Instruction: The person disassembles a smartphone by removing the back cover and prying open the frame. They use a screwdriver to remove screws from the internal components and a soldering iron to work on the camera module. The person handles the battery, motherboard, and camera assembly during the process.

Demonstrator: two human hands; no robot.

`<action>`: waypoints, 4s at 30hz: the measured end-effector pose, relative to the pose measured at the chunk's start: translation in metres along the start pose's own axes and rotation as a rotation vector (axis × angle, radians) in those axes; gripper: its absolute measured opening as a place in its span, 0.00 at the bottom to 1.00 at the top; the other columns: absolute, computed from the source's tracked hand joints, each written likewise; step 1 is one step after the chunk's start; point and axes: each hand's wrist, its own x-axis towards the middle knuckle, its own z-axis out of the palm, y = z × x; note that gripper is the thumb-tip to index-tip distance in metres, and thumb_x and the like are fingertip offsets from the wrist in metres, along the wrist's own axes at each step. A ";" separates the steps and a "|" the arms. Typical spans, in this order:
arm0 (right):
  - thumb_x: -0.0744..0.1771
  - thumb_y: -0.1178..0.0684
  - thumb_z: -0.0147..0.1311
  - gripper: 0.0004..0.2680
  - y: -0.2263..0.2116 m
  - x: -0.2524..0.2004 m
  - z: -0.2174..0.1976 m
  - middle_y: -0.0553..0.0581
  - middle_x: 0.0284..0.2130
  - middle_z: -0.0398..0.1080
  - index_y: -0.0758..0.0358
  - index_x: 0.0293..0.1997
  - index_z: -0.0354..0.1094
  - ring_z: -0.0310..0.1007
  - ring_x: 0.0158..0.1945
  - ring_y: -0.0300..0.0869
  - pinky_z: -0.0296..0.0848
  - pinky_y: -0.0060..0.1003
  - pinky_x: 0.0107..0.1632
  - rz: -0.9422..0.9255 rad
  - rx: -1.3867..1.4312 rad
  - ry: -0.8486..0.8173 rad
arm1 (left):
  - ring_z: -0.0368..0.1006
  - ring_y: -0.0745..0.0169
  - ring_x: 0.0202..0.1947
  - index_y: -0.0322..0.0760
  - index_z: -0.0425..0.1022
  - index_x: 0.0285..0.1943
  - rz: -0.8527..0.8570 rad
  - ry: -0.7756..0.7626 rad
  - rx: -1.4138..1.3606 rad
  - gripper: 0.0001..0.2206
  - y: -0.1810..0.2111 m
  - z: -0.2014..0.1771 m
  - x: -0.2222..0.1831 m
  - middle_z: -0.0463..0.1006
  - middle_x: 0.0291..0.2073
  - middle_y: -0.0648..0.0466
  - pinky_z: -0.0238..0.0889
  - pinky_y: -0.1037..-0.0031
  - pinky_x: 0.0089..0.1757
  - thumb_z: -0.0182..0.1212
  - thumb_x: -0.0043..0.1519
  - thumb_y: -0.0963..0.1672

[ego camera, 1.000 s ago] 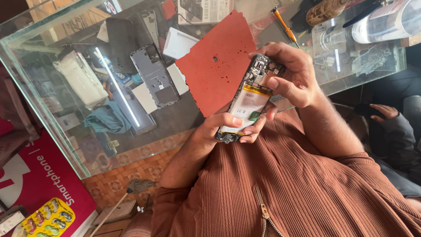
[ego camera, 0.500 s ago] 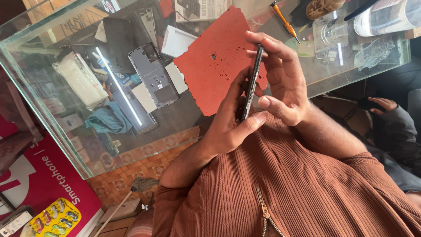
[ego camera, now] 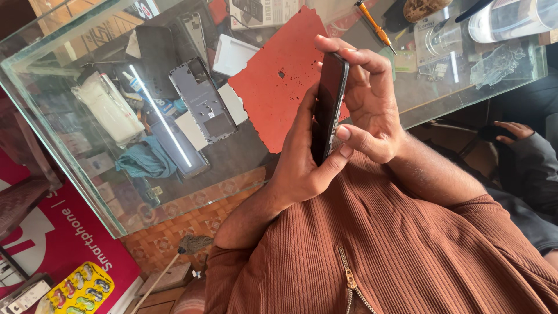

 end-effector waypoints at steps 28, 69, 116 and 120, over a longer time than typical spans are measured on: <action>0.72 0.56 0.60 0.25 0.013 -0.017 -0.019 0.61 0.70 0.56 0.67 0.76 0.48 0.58 0.69 0.39 0.59 0.34 0.71 0.031 -0.274 0.224 | 0.63 0.69 0.32 0.23 0.51 0.78 -0.290 -0.327 -0.973 0.38 -0.048 -0.023 0.029 0.70 0.52 0.46 0.60 0.77 0.31 0.61 0.60 0.46; 0.69 0.58 0.59 0.04 0.063 -0.015 -0.006 0.55 0.35 0.74 0.66 0.36 0.70 0.74 0.34 0.37 0.75 0.31 0.33 0.432 0.567 0.442 | 0.75 0.40 0.57 0.22 0.44 0.79 0.084 0.307 0.609 0.40 -0.047 -0.009 0.037 0.69 0.59 0.37 0.73 0.59 0.53 0.67 0.62 0.42; 0.66 0.63 0.60 0.08 0.041 0.008 0.008 0.55 0.41 0.74 0.71 0.48 0.66 0.77 0.45 0.35 0.78 0.30 0.49 0.461 0.026 0.260 | 0.64 0.40 0.67 0.25 0.30 0.80 0.085 0.297 0.550 0.54 -0.047 -0.035 0.027 0.57 0.68 0.33 0.65 0.55 0.61 0.74 0.55 0.46; 0.68 0.65 0.59 0.07 0.041 0.006 0.003 0.55 0.43 0.72 0.73 0.48 0.66 0.77 0.47 0.35 0.79 0.31 0.52 0.344 -0.098 0.264 | 0.61 0.51 0.69 0.29 0.30 0.82 0.153 0.124 0.057 0.48 -0.059 -0.050 0.021 0.58 0.71 0.40 0.57 0.62 0.69 0.68 0.64 0.45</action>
